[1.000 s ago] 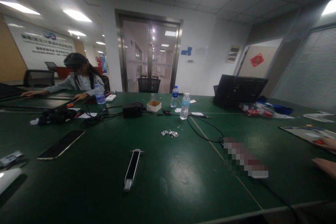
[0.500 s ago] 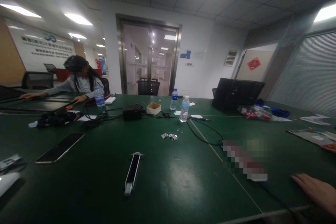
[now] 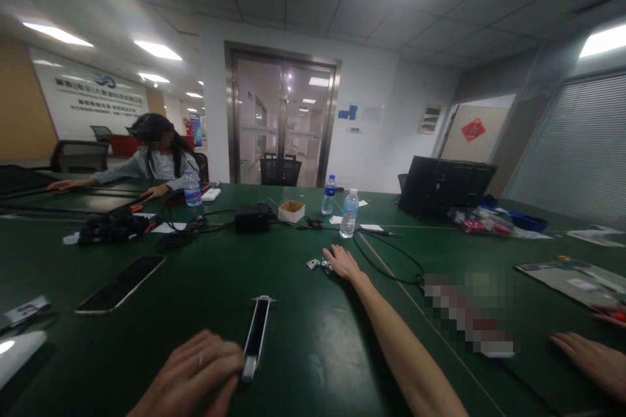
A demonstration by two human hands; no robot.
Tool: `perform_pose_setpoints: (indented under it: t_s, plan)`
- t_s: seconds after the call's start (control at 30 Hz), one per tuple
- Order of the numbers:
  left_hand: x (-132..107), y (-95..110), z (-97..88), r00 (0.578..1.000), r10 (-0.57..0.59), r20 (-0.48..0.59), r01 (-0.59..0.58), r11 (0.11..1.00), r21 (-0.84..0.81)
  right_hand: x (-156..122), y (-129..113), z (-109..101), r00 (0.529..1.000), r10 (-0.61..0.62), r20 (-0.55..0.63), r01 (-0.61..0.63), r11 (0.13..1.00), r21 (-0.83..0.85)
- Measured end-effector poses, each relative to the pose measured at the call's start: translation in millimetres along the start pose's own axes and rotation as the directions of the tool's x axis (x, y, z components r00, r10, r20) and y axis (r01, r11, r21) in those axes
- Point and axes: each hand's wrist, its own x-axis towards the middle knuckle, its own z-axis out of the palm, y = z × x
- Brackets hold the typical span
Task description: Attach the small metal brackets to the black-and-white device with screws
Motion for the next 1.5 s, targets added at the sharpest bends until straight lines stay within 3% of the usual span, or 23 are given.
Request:
perform_pose_setpoints:
  t_s: [0.17, 0.3, 0.47, 0.6, 0.8, 0.93, 1.3, 1.5]
  plan:
    - [83.2, -41.4, 21.8, 0.96, -0.204, 0.195, 0.229, 0.966, -0.12, -9.0, -27.3, 21.5, 0.979, -0.199, 0.044, 0.2, 0.979, -0.028]
    - [111.6, -65.3, 45.9, 0.945, -0.234, 0.228, 0.272, 0.95, -0.153, -39.9, -40.5, 32.4, 0.942, -0.334, 0.028, 0.335, 0.941, -0.045]
    - [109.2, -71.9, 63.7, 0.939, -0.26, 0.224, 0.302, 0.936, -0.18, -86.2, -54.1, 37.8, 0.937, -0.348, 0.025, 0.348, 0.937, -0.008]
    - [97.9, -68.6, 61.2, 0.927, -0.241, 0.287, 0.292, 0.944, -0.152, -101.9, -56.1, 17.8, 0.907, -0.409, 0.098, 0.407, 0.913, 0.036]
    - [94.0, -63.3, 55.0, 0.913, -0.246, 0.326, 0.31, 0.937, -0.161, -91.0, -33.2, -13.1, 0.899, -0.437, 0.012, 0.437, 0.898, -0.042]
    - [95.3, -61.0, 57.1, 0.917, -0.233, 0.323, 0.302, 0.936, -0.181, -86.7, -25.7, -6.1, 0.882, -0.47, 0.037, 0.471, 0.877, -0.092]
    - [102.3, -43.5, 57.5, 0.89, -0.318, 0.328, 0.384, 0.909, -0.161, -82.9, -32.5, -7.7, 0.913, -0.404, 0.06, 0.408, 0.899, -0.156]
    - [100.3, -48.1, 56.9, 0.898, -0.294, 0.326, 0.357, 0.922, -0.151, -80.4, -27.2, -4.0, 0.915, -0.403, 0.012, 0.4, 0.901, -0.167]
